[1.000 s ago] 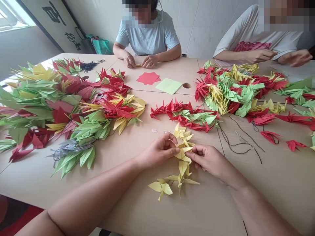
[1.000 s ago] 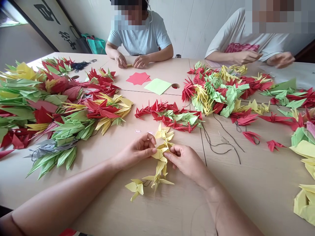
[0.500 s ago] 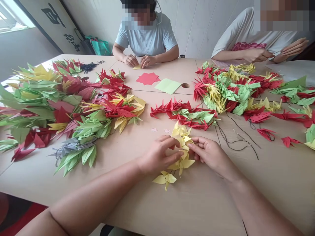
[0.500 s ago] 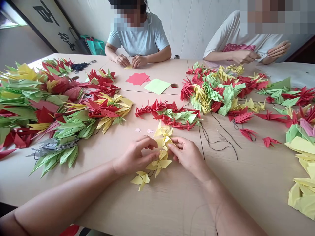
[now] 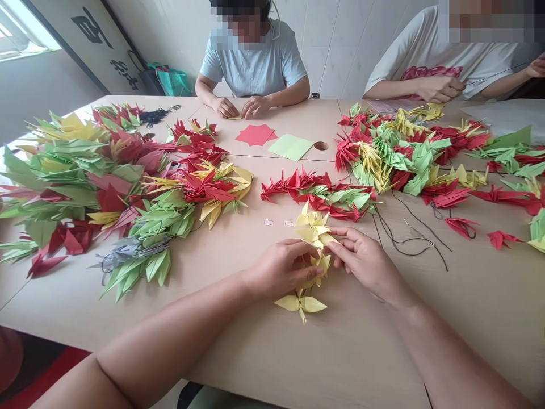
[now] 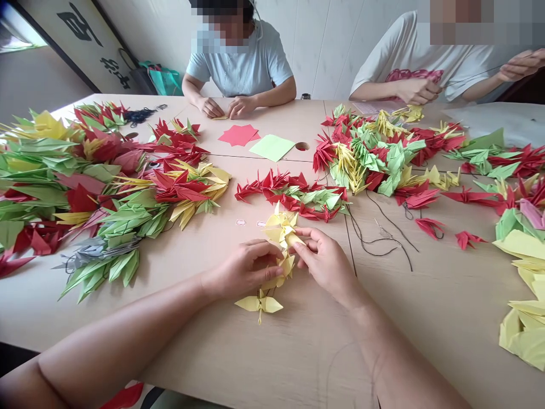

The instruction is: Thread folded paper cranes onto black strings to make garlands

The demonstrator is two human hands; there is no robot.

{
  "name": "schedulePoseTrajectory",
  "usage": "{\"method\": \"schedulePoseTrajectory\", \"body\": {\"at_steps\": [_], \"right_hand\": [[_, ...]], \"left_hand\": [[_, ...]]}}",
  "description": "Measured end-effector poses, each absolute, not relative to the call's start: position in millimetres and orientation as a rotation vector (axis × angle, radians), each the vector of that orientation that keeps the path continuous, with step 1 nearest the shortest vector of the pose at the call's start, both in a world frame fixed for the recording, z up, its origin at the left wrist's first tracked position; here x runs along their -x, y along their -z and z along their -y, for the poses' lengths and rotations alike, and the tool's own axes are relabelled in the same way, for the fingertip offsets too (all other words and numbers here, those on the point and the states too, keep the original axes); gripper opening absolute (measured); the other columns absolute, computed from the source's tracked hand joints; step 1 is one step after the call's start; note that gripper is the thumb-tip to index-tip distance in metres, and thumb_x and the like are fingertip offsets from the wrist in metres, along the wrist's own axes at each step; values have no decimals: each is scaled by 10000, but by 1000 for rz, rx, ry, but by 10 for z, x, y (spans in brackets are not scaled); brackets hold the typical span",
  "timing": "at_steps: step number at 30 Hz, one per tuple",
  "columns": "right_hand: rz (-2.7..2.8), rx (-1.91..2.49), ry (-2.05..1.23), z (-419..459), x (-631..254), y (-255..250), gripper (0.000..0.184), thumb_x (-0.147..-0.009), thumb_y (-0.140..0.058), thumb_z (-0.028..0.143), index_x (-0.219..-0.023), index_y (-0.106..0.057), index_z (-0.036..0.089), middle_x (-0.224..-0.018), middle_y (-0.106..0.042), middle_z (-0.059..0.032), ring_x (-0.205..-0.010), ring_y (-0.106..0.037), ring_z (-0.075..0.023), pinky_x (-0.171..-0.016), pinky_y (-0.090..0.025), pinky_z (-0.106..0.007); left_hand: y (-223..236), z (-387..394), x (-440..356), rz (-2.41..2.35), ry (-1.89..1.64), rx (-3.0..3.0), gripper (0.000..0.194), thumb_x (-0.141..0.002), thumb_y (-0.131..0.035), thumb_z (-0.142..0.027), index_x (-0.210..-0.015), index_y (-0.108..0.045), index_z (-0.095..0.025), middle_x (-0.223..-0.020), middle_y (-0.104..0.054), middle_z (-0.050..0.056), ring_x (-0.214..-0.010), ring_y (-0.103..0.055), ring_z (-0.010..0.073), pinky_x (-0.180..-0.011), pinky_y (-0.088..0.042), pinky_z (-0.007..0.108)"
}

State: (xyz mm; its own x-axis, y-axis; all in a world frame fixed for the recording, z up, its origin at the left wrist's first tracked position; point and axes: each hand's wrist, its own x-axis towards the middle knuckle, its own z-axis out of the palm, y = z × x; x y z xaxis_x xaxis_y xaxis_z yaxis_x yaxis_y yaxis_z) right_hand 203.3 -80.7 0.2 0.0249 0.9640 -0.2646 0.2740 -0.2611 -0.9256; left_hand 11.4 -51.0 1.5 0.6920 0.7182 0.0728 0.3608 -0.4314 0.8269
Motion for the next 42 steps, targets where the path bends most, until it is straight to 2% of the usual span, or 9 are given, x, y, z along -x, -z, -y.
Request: {"method": "schedulePoseTrajectory", "body": {"at_steps": [3, 6, 9, 11, 15, 21, 28, 33, 42], "right_hand": [[1305, 1640, -1272, 803, -2036, -21, 393, -821, -584, 415, -1160, -537, 223, -882, -691, -54, -572, -566, -132, -425, -374, -219], [1395, 1705, -1121, 808, -2060, -41, 364, -833, -563, 441, -1119, -529, 217, -883, -679, -59, -586, -578, -145, -491, -433, -258], [1478, 1743, -864, 839, -2084, -91, 316, -823, -567, 491, -976, -533, 217, -825, -643, -50, -663, -592, -174, -593, -471, -297], [1539, 1755, -795, 875, -2078, -156, 285, -825, -560, 506, -861, -536, 225, -777, -623, -37, -687, -583, -180, -606, -460, -291], [1717, 1775, -871, 950, -1999, -274, 272, -847, -536, 480, -734, -552, 233, -658, -577, -2, -589, -516, -152, -540, -403, -266], [1813, 1785, -929, 989, -1859, -160, 197, -836, -553, 425, -772, -564, 240, -582, -481, 39, -521, -433, -130, -496, -328, -247], [1742, 1714, -1106, 1017, -1824, -194, 205, -843, -514, 364, -689, -514, 228, -559, -355, 53, -517, -342, -121, -482, -282, -235], [1761, 1624, -1302, 1075, -1833, -339, 169, -810, -568, 349, -702, -589, 221, -574, -386, 44, -542, -363, -123, -493, -286, -234], [1790, 1505, -1519, 1090, -1894, -410, 166, -796, -623, 318, -669, -611, 211, -593, -413, 45, -551, -373, -108, -494, -284, -232]], "left_hand": [[9, 492, -128, -893, -548, -2004, 183, -868, -501, -301, -859, -617, -161, -750, -586, 9, -667, -509, 106, -622, -406, 205], [22, 481, -135, -954, -552, -1951, 167, -862, -492, -276, -811, -601, -160, -692, -570, -12, -603, -475, 89, -576, -382, 194], [27, 480, -138, -978, -569, -1884, 129, -840, -509, -259, -796, -585, -165, -665, -559, -27, -576, -461, 81, -558, -374, 189], [31, 482, -140, -995, -597, -1847, 109, -823, -523, -256, -784, -573, -167, -646, -544, -35, -564, -453, 78, -550, -372, 186], [46, 486, -144, -1012, -636, -1806, 113, -793, -553, -269, -742, -546, -169, -630, -510, -44, -547, -431, 70, -523, -360, 177], [75, 499, -151, -958, -654, -1771, 148, -795, -556, -292, -724, -520, -167, -660, -521, -36, -562, -448, 71, -509, -360, 176], [65, 497, -158, -1018, -620, -1650, 178, -799, -557, -314, -732, -461, -181, -600, -530, -37, -533, -495, 87, -484, -372, 185], [96, 465, -155, -1031, -666, -1470, 184, -796, -560, -295, -737, -423, -187, -601, -557, -31, -539, -585, 113, -497, -424, 203], [138, 433, -151, -1032, -696, -1356, 191, -793, -556, -288, -734, -401, -193, -616, -564, -34, -528, -588, 111, -478, -441, 208]]}}
